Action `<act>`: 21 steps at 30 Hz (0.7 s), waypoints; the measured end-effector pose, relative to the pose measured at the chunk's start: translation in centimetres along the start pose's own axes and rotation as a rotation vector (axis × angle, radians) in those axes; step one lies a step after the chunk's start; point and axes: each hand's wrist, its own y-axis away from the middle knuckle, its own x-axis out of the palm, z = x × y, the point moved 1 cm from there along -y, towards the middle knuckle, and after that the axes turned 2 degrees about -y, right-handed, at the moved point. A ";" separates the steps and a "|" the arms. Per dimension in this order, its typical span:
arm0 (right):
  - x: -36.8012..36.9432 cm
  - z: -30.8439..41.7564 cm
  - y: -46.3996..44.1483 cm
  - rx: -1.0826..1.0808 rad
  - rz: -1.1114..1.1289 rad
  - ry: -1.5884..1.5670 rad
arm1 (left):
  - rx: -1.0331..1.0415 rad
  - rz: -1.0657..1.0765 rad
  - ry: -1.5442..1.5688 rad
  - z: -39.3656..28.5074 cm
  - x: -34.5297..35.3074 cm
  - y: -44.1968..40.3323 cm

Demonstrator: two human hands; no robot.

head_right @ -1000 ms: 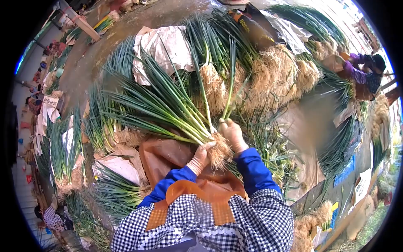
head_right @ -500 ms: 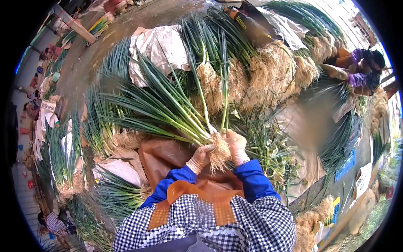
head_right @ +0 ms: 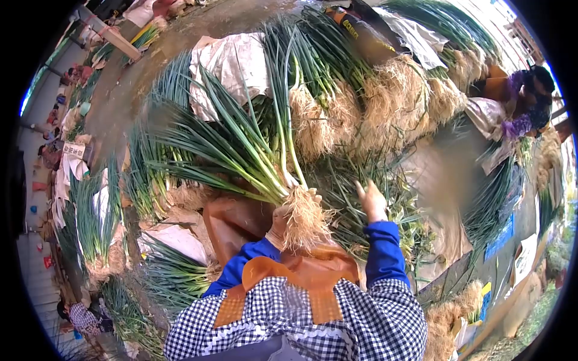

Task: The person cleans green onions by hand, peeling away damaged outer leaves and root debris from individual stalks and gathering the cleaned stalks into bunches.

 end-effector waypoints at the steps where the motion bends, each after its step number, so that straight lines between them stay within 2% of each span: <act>1: -1.7 3.8 -0.7 -0.096 0.105 -0.384 | -0.042 -0.034 -0.043 -0.1 -0.4 0.1; 2: -3.6 8.3 -1.1 -0.194 0.203 -0.772 | -0.083 -0.063 -0.092 -0.3 -0.5 0.1; 4: -6.5 15.7 -0.3 -0.273 0.484 -1.246 | -0.007 -0.125 -0.107 -0.1 -0.2 0.5; 6: 0.3 16.3 -3.4 -0.488 0.389 -1.364 | -0.129 0.029 -0.038 -0.7 0.1 1.0; 7: -1.7 18.7 -3.0 -0.221 0.626 -1.386 | -0.075 -0.011 -0.053 -0.6 0.3 1.2; 8: -0.7 19.3 -3.3 -0.195 0.545 -1.417 | -0.086 -0.029 -0.038 -0.8 0.3 1.4; 10: 0.0 19.2 -4.2 -0.214 0.283 -1.129 | -0.004 0.010 -0.007 -1.3 1.0 2.1; 11: -0.7 18.5 -5.5 -0.156 0.114 -1.210 | -0.001 -0.008 0.070 -1.8 3.0 2.6; 13: -4.8 15.5 -7.9 0.073 -0.162 -1.014 | -0.046 -0.052 0.050 -2.7 2.5 3.9; 14: -5.1 14.4 -9.5 0.043 -0.272 -1.088 | -0.074 0.025 0.037 -2.8 2.7 4.4; 16: -4.4 16.1 -11.3 -0.253 -0.417 -0.987 | -0.100 0.104 0.020 -3.1 2.9 4.2; 18: -4.7 20.2 -10.2 -0.398 0.074 -0.857 | -0.121 0.042 -0.004 -3.1 3.2 4.3; 19: -7.4 22.7 -7.4 -0.250 0.400 -0.948 | -0.123 0.061 -0.012 -3.0 3.7 4.1; 20: -6.2 23.0 -8.1 -0.401 0.793 -0.950 | -0.124 0.063 -0.020 -3.2 3.8 4.3; 21: -5.8 21.6 -8.5 -0.279 0.714 -0.969 | -0.099 0.001 0.024 -3.5 3.6 4.7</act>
